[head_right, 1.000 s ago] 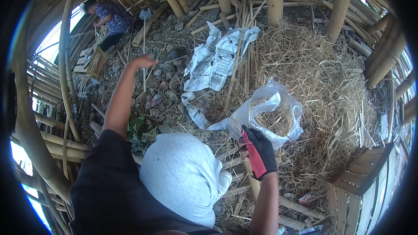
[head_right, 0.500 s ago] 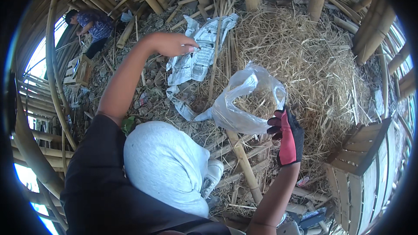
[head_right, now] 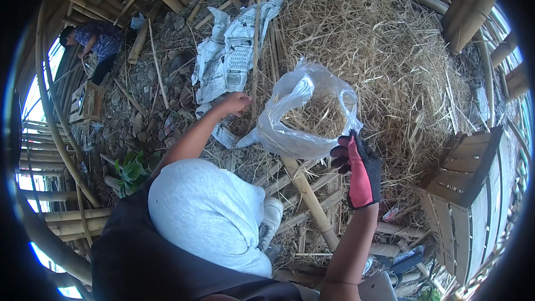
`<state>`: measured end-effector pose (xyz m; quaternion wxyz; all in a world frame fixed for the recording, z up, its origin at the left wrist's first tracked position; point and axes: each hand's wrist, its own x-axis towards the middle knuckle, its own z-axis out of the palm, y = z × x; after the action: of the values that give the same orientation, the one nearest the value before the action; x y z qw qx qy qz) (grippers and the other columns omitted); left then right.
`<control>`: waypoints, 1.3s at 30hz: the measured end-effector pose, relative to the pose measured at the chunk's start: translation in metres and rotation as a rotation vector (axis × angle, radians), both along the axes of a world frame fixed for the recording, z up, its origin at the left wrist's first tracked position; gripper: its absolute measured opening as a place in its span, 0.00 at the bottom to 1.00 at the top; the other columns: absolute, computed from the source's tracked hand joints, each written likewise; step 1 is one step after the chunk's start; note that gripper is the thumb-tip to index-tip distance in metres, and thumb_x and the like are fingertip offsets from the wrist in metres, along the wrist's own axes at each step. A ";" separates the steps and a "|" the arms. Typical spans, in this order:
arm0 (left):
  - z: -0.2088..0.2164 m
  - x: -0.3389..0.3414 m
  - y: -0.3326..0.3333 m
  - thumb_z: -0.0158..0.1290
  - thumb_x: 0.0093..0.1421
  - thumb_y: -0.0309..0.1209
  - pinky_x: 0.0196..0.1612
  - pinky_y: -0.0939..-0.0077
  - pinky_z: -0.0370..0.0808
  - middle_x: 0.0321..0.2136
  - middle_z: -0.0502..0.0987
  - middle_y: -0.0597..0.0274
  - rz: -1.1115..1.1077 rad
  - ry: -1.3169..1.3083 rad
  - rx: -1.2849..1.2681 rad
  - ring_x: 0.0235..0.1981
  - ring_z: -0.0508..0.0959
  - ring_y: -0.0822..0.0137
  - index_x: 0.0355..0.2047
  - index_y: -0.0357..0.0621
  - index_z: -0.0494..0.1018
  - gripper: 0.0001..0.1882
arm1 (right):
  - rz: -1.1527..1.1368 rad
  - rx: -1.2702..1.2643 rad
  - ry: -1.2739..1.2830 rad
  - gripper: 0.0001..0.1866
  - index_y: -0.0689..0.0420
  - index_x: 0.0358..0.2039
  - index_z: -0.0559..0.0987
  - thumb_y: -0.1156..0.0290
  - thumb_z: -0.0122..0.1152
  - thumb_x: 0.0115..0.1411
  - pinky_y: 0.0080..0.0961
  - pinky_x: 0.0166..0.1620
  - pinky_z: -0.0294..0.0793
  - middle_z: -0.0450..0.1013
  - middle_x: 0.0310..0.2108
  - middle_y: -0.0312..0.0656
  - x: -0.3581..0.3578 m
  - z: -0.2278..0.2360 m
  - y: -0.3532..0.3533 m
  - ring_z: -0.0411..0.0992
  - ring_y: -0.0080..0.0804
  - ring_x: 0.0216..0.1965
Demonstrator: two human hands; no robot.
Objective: The person picks up long bamboo strips from a pile of straw and newspaper, wipes them by hand and with a piece of newspaper, and places them into a small plastic bag.
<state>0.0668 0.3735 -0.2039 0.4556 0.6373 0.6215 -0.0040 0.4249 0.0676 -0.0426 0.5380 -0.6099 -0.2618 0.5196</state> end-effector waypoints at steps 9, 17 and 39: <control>-0.037 0.048 -0.013 0.62 0.62 0.37 0.35 0.60 0.80 0.26 0.82 0.50 0.368 -0.175 0.343 0.28 0.84 0.50 0.44 0.35 0.75 0.17 | 0.022 -0.093 -0.012 0.29 0.61 0.51 0.81 0.44 0.57 0.72 0.23 0.36 0.69 0.82 0.34 0.37 -0.012 -0.001 0.000 0.77 0.21 0.32; 0.031 0.028 0.011 0.46 0.74 0.33 0.31 0.71 0.74 0.26 0.77 0.61 0.337 -0.304 0.775 0.26 0.78 0.71 0.49 0.35 0.75 0.14 | 0.049 -0.075 0.015 0.29 0.61 0.51 0.81 0.45 0.56 0.72 0.25 0.36 0.71 0.82 0.34 0.37 -0.015 -0.016 0.000 0.77 0.23 0.32; 0.059 0.090 0.127 0.61 0.63 0.46 0.66 0.59 0.70 0.64 0.66 0.31 -0.046 -0.239 0.517 0.64 0.73 0.43 0.67 0.39 0.63 0.38 | -0.029 -0.097 -0.049 0.31 0.61 0.51 0.80 0.42 0.56 0.71 0.24 0.35 0.70 0.82 0.34 0.39 0.006 -0.012 -0.028 0.78 0.26 0.31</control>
<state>0.1564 0.5004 -0.1449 0.3478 0.7421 0.5292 0.2195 0.4308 0.0391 -0.0541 0.5086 -0.6516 -0.2408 0.5088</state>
